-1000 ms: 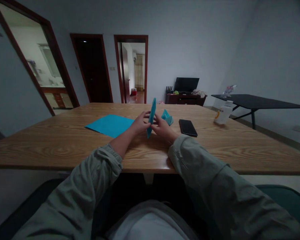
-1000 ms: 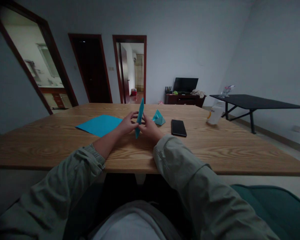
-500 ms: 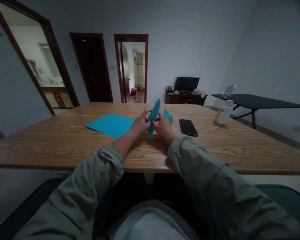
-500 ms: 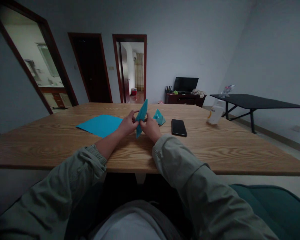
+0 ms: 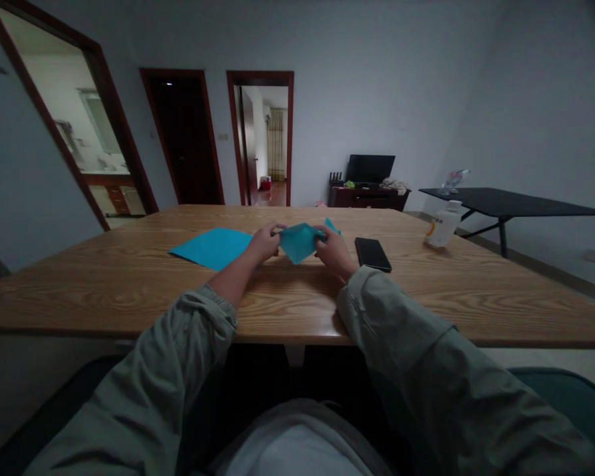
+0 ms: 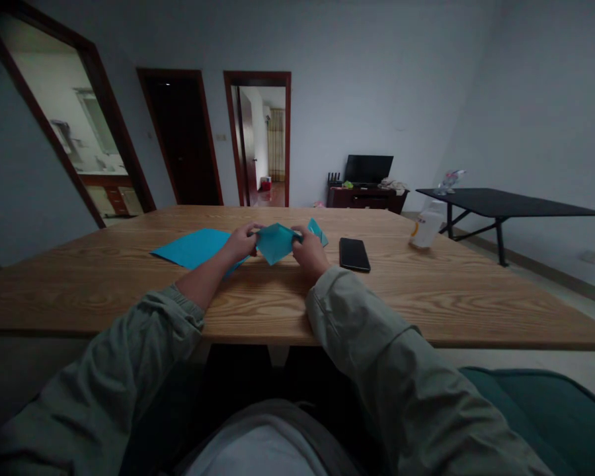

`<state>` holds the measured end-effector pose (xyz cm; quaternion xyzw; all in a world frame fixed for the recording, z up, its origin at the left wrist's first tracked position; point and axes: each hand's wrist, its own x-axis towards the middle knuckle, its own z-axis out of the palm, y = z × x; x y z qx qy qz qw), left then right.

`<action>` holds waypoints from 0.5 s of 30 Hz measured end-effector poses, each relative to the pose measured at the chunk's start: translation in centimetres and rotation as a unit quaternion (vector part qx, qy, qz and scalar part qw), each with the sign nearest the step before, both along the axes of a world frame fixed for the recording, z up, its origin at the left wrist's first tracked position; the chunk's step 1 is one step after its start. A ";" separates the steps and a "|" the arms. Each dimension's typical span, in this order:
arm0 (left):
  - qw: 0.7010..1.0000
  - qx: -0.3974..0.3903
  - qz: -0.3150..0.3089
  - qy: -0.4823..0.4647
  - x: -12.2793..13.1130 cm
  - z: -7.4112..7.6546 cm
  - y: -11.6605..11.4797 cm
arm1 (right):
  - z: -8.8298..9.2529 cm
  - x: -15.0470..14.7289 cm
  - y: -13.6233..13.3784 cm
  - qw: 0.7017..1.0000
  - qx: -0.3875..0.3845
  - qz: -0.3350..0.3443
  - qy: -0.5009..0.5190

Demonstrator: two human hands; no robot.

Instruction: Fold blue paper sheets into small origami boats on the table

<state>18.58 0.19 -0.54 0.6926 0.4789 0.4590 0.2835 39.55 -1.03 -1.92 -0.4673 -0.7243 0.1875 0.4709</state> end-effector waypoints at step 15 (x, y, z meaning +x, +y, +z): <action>0.949 -0.175 -0.156 -0.212 -1.2 1.0 -1.3 | 0.8 0.6 -0.1 0.989 -0.076 0.074 0.103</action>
